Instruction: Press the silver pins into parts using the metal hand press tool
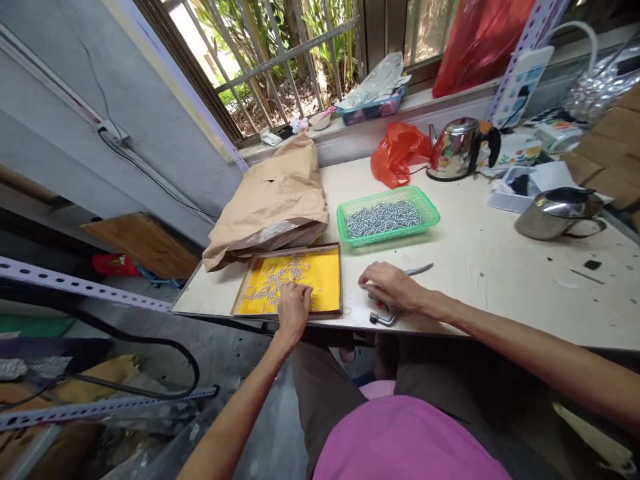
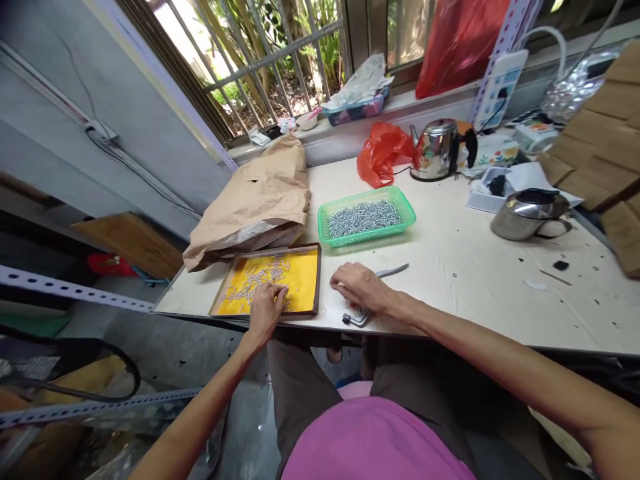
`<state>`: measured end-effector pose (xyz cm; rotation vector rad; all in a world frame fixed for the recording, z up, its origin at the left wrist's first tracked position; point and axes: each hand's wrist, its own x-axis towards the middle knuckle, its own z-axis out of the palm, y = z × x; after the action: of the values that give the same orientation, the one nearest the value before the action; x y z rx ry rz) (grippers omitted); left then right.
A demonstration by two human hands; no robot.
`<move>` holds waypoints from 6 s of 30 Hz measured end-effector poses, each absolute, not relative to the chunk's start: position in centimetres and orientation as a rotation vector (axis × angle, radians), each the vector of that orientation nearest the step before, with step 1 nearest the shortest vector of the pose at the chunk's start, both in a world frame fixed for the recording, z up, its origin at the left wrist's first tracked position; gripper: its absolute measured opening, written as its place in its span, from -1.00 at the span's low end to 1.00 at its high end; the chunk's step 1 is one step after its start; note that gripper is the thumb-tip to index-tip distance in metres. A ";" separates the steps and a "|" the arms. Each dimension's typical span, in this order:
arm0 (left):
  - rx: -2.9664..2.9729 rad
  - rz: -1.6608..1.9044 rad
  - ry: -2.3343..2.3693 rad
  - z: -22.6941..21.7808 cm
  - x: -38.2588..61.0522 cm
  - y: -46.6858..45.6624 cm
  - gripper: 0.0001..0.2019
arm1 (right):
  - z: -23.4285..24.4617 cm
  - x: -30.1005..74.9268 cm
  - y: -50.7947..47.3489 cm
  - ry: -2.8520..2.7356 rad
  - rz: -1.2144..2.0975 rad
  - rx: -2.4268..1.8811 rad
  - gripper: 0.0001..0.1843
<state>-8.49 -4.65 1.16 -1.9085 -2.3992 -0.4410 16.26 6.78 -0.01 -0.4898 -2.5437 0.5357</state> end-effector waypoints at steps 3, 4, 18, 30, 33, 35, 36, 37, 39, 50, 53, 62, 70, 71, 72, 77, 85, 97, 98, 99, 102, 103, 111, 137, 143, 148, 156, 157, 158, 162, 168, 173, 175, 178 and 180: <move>-1.880 -0.261 -2.460 0.8 -10.3 -3.6 -0.73 | 2.8 16.0 10.1 -2.220 0.517 -0.697 -0.78; -1.887 -0.215 -2.455 0.7 -10.5 -3.3 -0.74 | 3.6 15.9 11.5 -2.169 0.486 -0.758 -0.78; -2.089 -0.913 -2.955 2.7 -6.2 -1.3 -0.80 | 1.5 23.8 5.2 -2.813 0.646 -1.017 -0.77; -2.456 -0.828 -3.312 -0.7 2.1 0.0 -0.71 | -1.3 25.1 3.8 -2.885 0.429 -1.240 -0.83; -2.495 -0.624 -3.304 -0.6 2.2 0.6 -0.71 | -1.7 25.2 3.8 -2.866 0.412 -1.224 -0.84; -2.524 -0.476 -3.306 -0.4 2.3 1.1 -0.71 | -1.9 25.2 3.8 -2.854 0.412 -1.225 -0.83; -2.533 -0.406 -3.314 -0.3 2.3 1.3 -0.70 | -1.8 25.1 3.7 -2.849 0.419 -1.229 -0.82; -2.540 -0.345 -3.330 -0.2 2.4 1.5 -0.68 | -1.8 25.1 3.6 -2.846 0.429 -1.239 -0.81; -2.538 -0.230 -3.400 0.1 2.5 1.7 -0.66 | -1.5 25.2 3.5 -2.847 0.454 -1.247 -0.80; -2.255 -0.479 -3.720 0.5 2.8 0.5 -0.66 | -1.1 26.0 9.2 -3.000 0.497 -1.040 0.19; -2.200 -0.521 -3.745 0.6 2.9 0.3 -0.68 | -0.9 25.6 9.5 -3.011 0.493 -1.038 0.12; -2.178 -0.422 -3.689 0.5 3.3 0.0 -0.69 | -0.7 25.4 7.3 -2.904 0.323 -1.229 -0.23; -2.622 -0.187 -2.183 1.6 4.9 -0.9 -0.77 | 0.0 25.3 6.0 -2.894 0.299 -1.200 -0.57; -2.691 -0.170 -2.015 1.4 5.4 -0.5 -0.72 | 0.0 25.3 5.8 -2.891 0.298 -1.214 -0.57; -2.759 -0.144 -1.876 1.2 5.9 0.0 -0.64 | 0.1 25.3 5.7 -2.889 0.302 -1.231 -0.56; -2.945 0.044 -1.596 0.2 7.5 3.0 -0.45 | 0.2 26.0 5.2 -2.874 0.359 -1.277 -0.43; -2.968 0.157 -1.478 0.1 7.8 5.3 -0.50 | 0.4 26.5 5.7 -2.865 0.415 -1.352 -0.56; -2.890 -0.052 -1.733 -0.5 8.2 5.7 -0.79 | -0.9 26.4 8.3 -2.848 0.381 -1.195 -0.75; -2.876 -0.070 -1.740 -0.5 8.3 5.5 -0.78 | -0.8 26.5 8.4 -2.832 0.362 -1.201 -0.74; -2.854 -0.099 -1.753 -0.6 8.3 5.2 -0.76 | -0.7 26.7 8.5 -2.829 0.353 -1.197 -0.70; -2.771 -0.239 -1.780 -1.4 8.8 3.5 -0.74 | -0.1 27.3 9.5 -2.888 0.413 -1.152 -0.56; -2.752 -0.293 -1.770 -1.7 9.1 2.7 -0.75 | 0.0 27.4 9.8 -2.905 0.452 -1.136 -0.56; -2.865 -0.475 -1.714 -3.6 11.2 -1.4 -0.66 | -0.4 26.1 12.7 -2.740 0.375 -1.321 -0.86; -2.030 0.074 -2.438 1.0 -9.7 -3.2 -0.79 | 4.1 15.8 10.0 -2.315 0.448 -0.702 -0.82; -2.046 0.085 -2.466 1.7 -9.7 -2.2 -0.81 | 7.6 15.4 16.5 -2.410 0.218 -1.102 -0.72; -2.094 -0.526 -2.812 3.2 -6.8 -2.1 -0.85 | 5.1 19.5 11.6 -2.655 0.402 -0.963 -0.74; -2.151 -1.400 -3.420 0.8 1.7 -1.2 -0.72 | -0.6 25.2 2.9 -2.864 0.465 -1.225 -0.74; -2.171 -1.413 -3.433 0.4 2.1 -1.0 -0.70 | -0.9 25.3 2.7 -2.855 0.436 -1.251 -0.74; -2.185 -1.411 -3.450 0.1 2.3 -0.8 -0.69 | -1.0 25.3 2.6 -2.847 0.419 -1.271 -0.73; -2.177 -1.270 -3.522 -0.5 2.5 0.1 -0.66 | -1.0 25.1 2.6 -2.821 0.419 -1.309 -0.71; -2.204 -0.693 -3.637 -0.3 2.6 1.4 -0.71 | -0.6 25.0 2.2 -2.818 0.413 -1.340 -0.69; -2.291 -0.377 -3.699 0.2 2.5 1.9 -0.72 | 0.1 25.2 2.4 -2.826 0.495 -1.339 -0.74; -2.286 -0.357 -3.703 0.2 2.4 1.6 -0.72 | 0.3 25.5 3.3 -2.816 0.518 -1.278 -0.76; -2.235 -0.442 -3.720 0.1 2.4 1.0 -0.69 | 0.5 25.9 5.4 -2.804 0.458 -1.222 -0.31; -2.195 -0.508 -3.734 0.0 2.5 0.6 -0.68 | 0.4 26.1 6.9 -2.868 0.450 -1.227 -0.01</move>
<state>2.51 0.58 0.04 -2.1955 -3.7344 -0.5078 26.07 6.91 0.36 -1.2270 -2.8677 0.4496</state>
